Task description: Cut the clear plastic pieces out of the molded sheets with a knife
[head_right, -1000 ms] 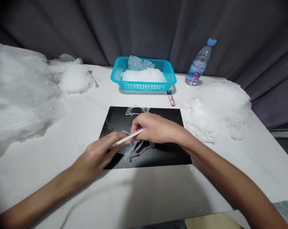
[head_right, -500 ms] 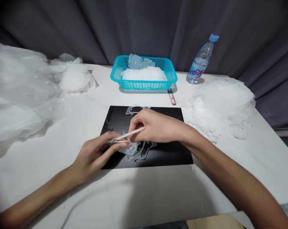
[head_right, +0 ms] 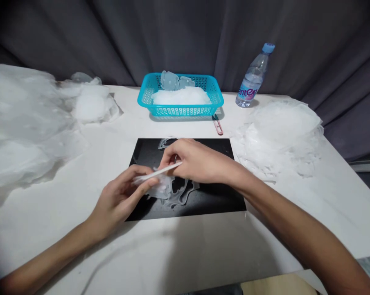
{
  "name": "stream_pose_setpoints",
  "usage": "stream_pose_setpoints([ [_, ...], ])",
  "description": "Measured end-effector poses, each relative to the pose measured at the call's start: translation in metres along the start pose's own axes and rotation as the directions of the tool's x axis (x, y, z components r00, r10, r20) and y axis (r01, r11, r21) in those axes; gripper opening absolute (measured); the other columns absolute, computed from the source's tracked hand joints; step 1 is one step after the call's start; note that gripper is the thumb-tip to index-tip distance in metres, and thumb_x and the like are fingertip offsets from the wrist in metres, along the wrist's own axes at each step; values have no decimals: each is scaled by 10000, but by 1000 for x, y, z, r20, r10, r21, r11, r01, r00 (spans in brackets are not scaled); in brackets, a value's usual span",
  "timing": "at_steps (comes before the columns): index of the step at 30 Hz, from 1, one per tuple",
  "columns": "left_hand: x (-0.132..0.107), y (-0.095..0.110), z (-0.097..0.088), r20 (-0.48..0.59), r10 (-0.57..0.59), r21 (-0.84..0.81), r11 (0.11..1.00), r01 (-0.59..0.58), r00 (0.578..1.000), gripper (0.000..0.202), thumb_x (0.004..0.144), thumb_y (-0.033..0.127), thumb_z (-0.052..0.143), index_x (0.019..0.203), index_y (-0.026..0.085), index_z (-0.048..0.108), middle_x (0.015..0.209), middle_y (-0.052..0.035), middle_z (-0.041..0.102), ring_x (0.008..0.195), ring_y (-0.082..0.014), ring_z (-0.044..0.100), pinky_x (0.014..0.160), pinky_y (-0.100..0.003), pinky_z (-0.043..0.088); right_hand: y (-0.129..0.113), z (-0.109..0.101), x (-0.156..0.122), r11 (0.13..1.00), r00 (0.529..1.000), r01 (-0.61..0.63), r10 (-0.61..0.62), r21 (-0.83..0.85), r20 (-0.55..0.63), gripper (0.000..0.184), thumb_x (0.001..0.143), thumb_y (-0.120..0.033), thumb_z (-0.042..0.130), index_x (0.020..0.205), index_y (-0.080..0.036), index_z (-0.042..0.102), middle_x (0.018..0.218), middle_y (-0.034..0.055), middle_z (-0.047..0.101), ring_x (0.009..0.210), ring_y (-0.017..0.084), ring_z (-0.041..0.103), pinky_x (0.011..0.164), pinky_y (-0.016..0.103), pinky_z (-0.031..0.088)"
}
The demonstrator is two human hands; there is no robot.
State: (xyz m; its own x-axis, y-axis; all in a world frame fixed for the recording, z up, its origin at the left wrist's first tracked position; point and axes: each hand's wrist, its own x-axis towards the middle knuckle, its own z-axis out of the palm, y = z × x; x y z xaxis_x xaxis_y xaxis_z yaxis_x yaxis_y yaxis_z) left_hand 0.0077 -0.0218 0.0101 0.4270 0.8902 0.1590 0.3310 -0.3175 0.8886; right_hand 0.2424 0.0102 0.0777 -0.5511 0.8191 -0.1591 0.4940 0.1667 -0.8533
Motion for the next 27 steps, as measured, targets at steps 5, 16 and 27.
stream_pose_setpoints([
  [5,10,3,-2,-96,-149,-198,972,128,984,186,1012,382,636,994,214,559,752,39,587,560,-88,494,492,-192,395,17,0,2,998,998,44,-43,44,-35,286,875,-367,793,1086,-189,717,1039,31,719,841,150,607,722,260,449],
  [16,6,-23,-15,-237,37,220,975,16,971,385,988,397,665,1285,256,465,1157,-53,573,1097,-225,595,999,-411,508,7,7,7,894,949,118,-230,-433,-216,121,1026,-225,576,972,-193,680,963,42,722,918,185,634,790,298,380],
  [27,14,-46,-44,-142,40,399,917,20,989,303,1028,493,548,1209,254,507,1157,-64,650,1114,-263,624,1008,-448,480,37,20,24,865,960,-178,48,-469,-276,208,949,-273,674,1123,-159,686,1142,153,729,1071,295,672,838,337,439],
])
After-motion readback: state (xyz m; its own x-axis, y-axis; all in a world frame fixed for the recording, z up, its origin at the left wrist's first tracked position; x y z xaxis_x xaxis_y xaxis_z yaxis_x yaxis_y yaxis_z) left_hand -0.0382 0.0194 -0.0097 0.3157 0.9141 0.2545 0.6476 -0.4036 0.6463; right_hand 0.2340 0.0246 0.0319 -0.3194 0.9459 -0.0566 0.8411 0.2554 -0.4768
